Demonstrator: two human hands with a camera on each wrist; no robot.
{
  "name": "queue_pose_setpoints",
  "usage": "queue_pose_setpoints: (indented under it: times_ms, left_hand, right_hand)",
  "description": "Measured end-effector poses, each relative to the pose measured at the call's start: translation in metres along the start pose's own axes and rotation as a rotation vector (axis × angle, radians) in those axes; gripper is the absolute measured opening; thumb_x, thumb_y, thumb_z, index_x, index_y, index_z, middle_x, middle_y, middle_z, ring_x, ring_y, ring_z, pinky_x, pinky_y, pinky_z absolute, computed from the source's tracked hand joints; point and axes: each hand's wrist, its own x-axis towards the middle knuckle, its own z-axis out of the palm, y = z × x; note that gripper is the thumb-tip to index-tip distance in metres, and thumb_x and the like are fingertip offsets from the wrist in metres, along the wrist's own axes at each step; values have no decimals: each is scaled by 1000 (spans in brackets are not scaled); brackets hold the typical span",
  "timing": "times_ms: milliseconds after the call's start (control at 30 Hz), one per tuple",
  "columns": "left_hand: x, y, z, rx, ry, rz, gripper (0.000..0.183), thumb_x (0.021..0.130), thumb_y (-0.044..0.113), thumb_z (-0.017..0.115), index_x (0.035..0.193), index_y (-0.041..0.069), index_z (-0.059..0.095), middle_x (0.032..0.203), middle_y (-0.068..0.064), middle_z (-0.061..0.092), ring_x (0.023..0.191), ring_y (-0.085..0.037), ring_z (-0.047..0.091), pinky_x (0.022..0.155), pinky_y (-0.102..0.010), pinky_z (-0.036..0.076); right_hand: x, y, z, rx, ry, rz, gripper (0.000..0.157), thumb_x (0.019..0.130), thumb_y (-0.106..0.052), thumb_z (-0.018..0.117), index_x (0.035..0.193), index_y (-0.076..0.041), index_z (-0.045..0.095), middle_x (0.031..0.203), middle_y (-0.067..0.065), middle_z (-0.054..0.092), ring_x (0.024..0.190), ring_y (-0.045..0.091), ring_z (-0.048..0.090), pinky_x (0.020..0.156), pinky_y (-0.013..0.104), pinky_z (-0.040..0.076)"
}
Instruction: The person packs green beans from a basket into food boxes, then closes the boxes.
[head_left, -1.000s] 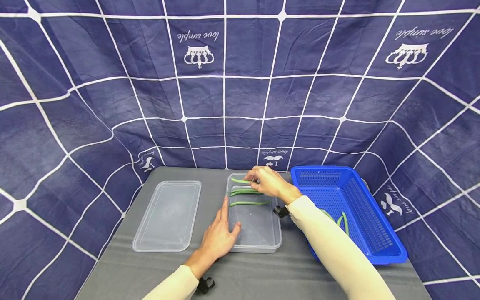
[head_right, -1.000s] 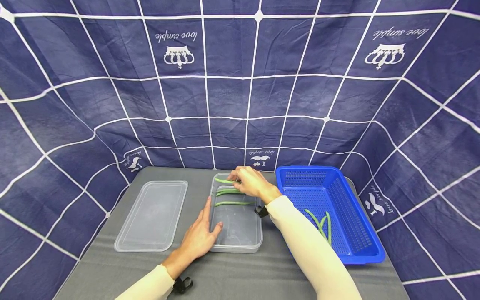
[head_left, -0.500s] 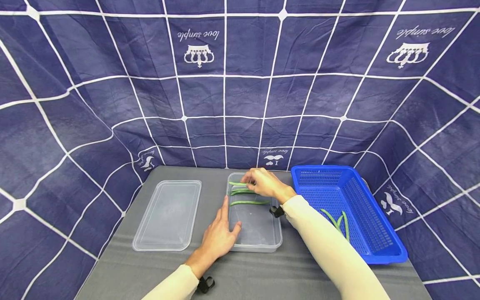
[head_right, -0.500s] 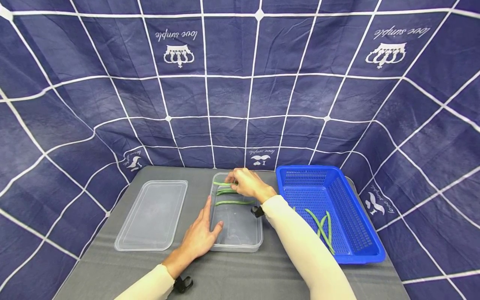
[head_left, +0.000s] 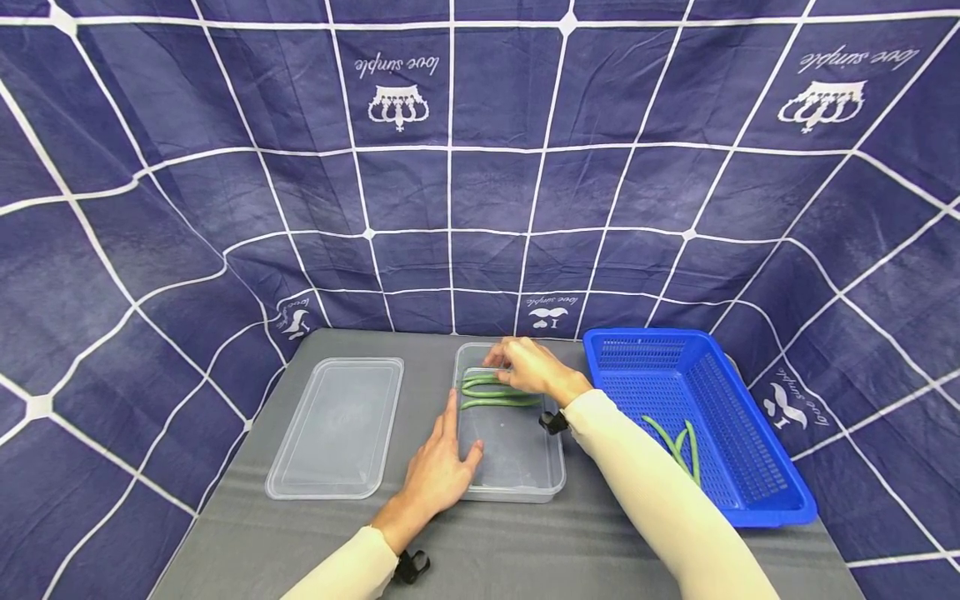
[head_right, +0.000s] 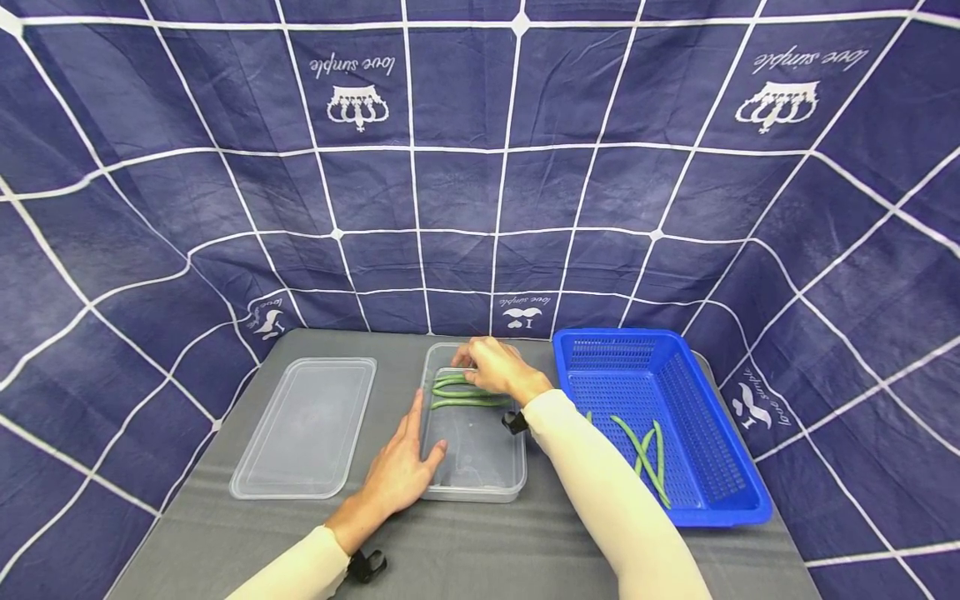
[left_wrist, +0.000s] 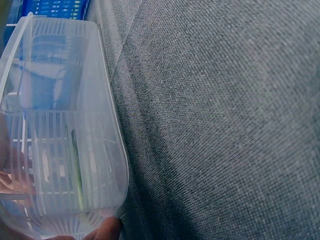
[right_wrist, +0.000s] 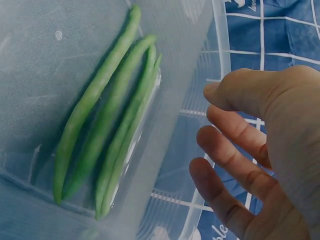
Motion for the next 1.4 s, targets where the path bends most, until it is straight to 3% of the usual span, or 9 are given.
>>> queue_pose_setpoints:
  times_ms: [600,900,1400]
  left_hand:
    - [-1,0,1,2,6,6,103,109,38,75,189,15,15,169,-22,61,135,-53,75,100,-69,64]
    - [-2,1,3,11,21,6,102,108,38,76,188,16,16,166,-21,64,131,-53,77,96,-68,65]
    - [-2,1,2,12,33,10,102,108,38,76,188,17,17,167,-20,63,133,-53,76,96,-68,65]
  right_hand:
    - [-28,8,-25,-30,59,-17,30,103,-10,84,132,-16,87,123,2,84,118,25,83,106,48,67]
    - [-57,15,-36,-78,101,-19,27,104,-14,84,131,-17,88,119,3,82,111,28,84,95,51,69]
    - [-106,33,-52,-151,159,17,24,103,-14,85,126,-18,89,116,-1,79,98,20,79,80,49,67]
